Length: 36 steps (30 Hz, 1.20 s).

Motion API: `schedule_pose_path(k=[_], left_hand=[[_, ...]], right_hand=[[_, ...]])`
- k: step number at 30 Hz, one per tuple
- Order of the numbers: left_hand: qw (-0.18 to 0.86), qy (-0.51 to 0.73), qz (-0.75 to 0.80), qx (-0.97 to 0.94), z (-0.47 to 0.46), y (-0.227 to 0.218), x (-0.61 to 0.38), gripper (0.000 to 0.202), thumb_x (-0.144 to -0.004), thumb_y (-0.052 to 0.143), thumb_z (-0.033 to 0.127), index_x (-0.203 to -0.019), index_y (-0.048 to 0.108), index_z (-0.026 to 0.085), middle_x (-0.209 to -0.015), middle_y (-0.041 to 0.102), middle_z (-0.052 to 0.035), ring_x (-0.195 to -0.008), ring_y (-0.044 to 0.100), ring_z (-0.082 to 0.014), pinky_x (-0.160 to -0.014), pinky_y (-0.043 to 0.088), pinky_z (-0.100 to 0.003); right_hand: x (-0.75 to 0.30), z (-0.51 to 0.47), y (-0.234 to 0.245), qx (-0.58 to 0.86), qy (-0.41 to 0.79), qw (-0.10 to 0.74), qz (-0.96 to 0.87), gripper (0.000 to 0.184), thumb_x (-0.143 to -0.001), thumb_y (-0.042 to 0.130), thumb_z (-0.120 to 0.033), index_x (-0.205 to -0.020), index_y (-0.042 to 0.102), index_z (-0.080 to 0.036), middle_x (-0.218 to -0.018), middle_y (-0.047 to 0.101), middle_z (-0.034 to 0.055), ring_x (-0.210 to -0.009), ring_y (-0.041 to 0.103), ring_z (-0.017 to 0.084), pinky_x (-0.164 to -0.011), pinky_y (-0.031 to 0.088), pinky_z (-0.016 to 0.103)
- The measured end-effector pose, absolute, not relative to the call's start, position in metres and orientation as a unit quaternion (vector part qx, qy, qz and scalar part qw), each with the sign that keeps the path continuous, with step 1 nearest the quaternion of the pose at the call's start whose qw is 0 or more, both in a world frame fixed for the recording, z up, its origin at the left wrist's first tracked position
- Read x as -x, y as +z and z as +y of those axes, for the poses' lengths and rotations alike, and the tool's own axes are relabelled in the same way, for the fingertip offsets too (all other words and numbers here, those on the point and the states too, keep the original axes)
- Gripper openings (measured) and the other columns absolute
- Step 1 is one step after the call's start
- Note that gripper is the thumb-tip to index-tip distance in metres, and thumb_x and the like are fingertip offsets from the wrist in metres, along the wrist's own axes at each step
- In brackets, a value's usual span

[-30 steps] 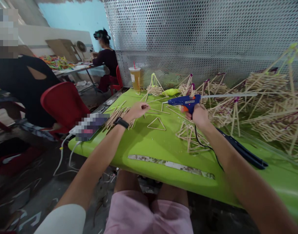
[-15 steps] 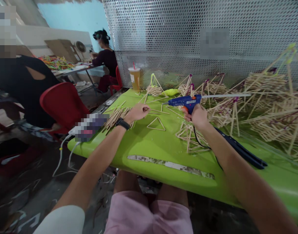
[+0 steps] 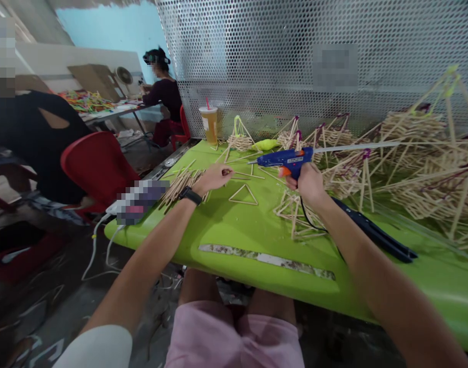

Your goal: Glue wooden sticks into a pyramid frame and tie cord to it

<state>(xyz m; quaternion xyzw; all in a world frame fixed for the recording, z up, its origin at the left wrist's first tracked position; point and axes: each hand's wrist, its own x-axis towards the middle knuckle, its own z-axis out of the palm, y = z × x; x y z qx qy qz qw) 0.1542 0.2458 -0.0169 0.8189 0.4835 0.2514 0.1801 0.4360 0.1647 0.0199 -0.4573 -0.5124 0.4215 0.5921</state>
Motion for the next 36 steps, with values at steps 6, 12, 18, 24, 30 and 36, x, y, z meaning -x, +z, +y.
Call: schedule_pose_path(k=[6,12,18,24,30,36], left_hand=[[0.175,0.245,0.481,-0.824,0.244,-0.015,-0.155,0.029,-0.103,0.056,0.033,-0.099,0.078,0.014,-0.089,0.074,-0.0036,-0.071,0.055,-0.0152,-0.071,0.037,-0.032],[0.162,0.245,0.466,-0.835,0.247,-0.016,-0.155,0.027,-0.102,0.058,0.031,-0.094,0.077,0.013,-0.081,0.072,-0.0032,-0.067,0.053,-0.0142,-0.068,0.035,-0.031],[0.145,0.246,0.457,-0.842,0.252,-0.020,-0.154,0.030,-0.102,0.057,0.031,-0.092,0.078,0.012,-0.075,0.071,-0.0052,-0.063,0.052,-0.0143,-0.064,0.033,-0.030],[0.128,0.241,0.475,-0.836,0.253,-0.022,-0.153,0.030,-0.102,0.058,0.032,-0.099,0.082,0.014,-0.079,0.074,-0.0059,-0.065,0.057,-0.0152,-0.067,0.038,-0.029],[0.108,0.230,0.470,-0.845,0.255,-0.023,-0.154,0.032,-0.102,0.057,0.033,-0.100,0.083,0.013,-0.078,0.074,-0.0067,-0.069,0.061,-0.0167,-0.069,0.041,-0.029],[0.090,0.200,0.482,-0.848,0.255,-0.023,-0.153,0.033,-0.103,0.055,0.031,-0.102,0.083,0.013,-0.085,0.078,-0.0094,-0.071,0.064,-0.0187,-0.071,0.044,-0.030]], right_hand=[[-0.429,0.159,0.024,0.477,0.406,0.635,-0.453,0.036,-0.100,0.046,-0.040,-0.067,0.047,-0.026,-0.049,0.052,-0.0009,-0.036,0.033,0.011,-0.035,0.031,0.024],[-0.430,0.155,0.031,0.486,0.501,0.545,-0.465,0.040,-0.105,0.032,-0.032,-0.069,0.049,-0.025,-0.043,0.035,-0.0044,-0.037,0.032,0.012,-0.039,0.032,0.022],[-0.426,0.149,0.036,0.486,0.562,0.505,-0.440,0.047,-0.109,0.023,-0.032,-0.071,0.050,-0.023,-0.047,0.031,-0.0064,-0.037,0.027,0.011,-0.039,0.025,0.022],[-0.420,0.145,0.037,0.491,0.548,0.504,-0.453,0.053,-0.109,0.018,-0.037,-0.062,0.041,-0.025,-0.046,0.024,-0.0067,-0.036,0.021,0.010,-0.037,0.022,0.022],[-0.429,0.156,0.025,0.489,0.502,0.526,-0.482,0.047,-0.106,0.035,-0.049,-0.068,0.049,-0.025,-0.045,0.031,-0.0067,-0.036,0.027,0.011,-0.037,0.028,0.023],[-0.439,0.167,0.019,0.494,0.435,0.577,-0.484,0.050,-0.104,0.034,-0.053,-0.063,0.043,-0.027,-0.044,0.028,-0.0056,-0.036,0.024,0.012,-0.037,0.025,0.026]])
